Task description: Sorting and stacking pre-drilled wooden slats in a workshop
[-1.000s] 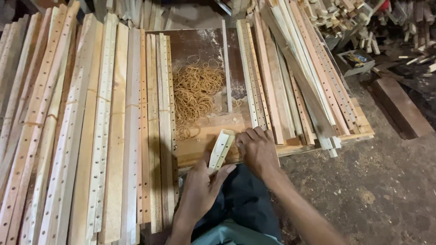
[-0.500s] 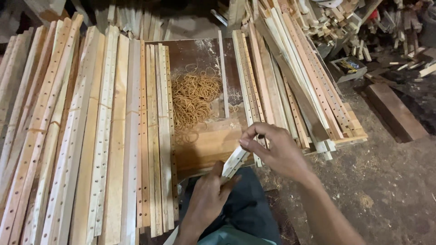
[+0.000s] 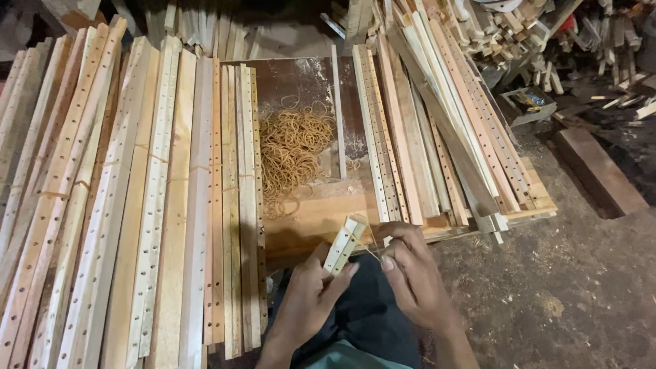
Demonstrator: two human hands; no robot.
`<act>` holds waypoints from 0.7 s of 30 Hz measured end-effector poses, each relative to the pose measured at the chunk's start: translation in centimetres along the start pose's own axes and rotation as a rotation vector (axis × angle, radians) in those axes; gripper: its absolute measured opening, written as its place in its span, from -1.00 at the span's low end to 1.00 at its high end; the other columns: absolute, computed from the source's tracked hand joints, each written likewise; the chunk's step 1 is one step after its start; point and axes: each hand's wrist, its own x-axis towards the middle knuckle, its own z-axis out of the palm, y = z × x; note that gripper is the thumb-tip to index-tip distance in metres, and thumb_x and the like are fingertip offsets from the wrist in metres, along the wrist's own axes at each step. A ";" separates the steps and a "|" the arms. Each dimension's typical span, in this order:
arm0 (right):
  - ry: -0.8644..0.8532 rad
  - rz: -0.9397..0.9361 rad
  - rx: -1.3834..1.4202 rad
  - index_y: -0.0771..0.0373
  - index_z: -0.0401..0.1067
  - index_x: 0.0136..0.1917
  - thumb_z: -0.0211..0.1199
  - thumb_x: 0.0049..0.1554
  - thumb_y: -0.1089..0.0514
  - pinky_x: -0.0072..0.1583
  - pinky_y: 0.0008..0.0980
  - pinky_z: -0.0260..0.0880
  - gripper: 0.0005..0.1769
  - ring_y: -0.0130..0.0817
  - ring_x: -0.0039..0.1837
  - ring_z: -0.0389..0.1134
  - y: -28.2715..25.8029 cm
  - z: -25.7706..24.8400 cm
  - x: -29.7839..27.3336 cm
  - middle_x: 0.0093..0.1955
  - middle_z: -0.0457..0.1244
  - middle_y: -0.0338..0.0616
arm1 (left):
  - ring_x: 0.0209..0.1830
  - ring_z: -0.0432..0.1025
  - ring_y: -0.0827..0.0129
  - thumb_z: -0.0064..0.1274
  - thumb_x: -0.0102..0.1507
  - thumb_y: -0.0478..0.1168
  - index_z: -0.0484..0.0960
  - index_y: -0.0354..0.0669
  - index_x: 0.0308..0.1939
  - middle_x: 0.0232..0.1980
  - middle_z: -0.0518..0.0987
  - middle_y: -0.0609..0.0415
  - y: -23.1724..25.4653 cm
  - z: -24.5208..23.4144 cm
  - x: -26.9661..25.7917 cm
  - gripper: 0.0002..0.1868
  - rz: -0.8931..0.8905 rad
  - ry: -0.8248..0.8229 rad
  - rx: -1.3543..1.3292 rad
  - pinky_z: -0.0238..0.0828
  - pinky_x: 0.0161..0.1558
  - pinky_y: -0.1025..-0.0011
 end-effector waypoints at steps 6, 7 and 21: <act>-0.036 -0.035 0.141 0.33 0.36 -0.19 -0.09 0.28 0.11 0.37 0.05 0.27 -0.67 -0.04 0.39 0.19 0.9 1.6 -0.7 0.30 0.19 0.08 | -0.70 0.11 0.53 -0.10 0.35 0.15 0.59 -0.05 0.07 -0.57 0.37 0.21 1.1 -0.5 0.5 -0.57 -0.009 0.057 -0.087 -0.07 -0.62 0.47; -0.040 -0.046 0.146 0.33 0.36 -0.19 -0.09 0.28 0.11 0.37 0.05 0.27 -0.67 -0.04 0.39 0.19 -0.2 1.4 -0.4 0.30 0.19 0.08 | -0.70 0.11 0.53 -0.10 0.35 0.15 0.59 -0.05 0.07 -0.57 0.37 0.21 0.5 -0.4 0.9 -0.57 -0.007 0.069 -0.086 -0.07 -0.62 0.47; 0.530 0.764 1.337 0.50 0.16 0.55 0.21 0.15 0.32 -0.16 -0.54 0.54 -0.28 -0.46 -0.23 0.38 0.2 2.2 1.8 0.31 0.35 0.12 | -0.14 0.74 0.06 -0.09 0.38 -0.04 0.28 -0.21 0.33 -0.08 0.79 -0.07 0.5 2.3 1.0 -0.49 0.185 0.236 0.046 0.56 -0.30 0.28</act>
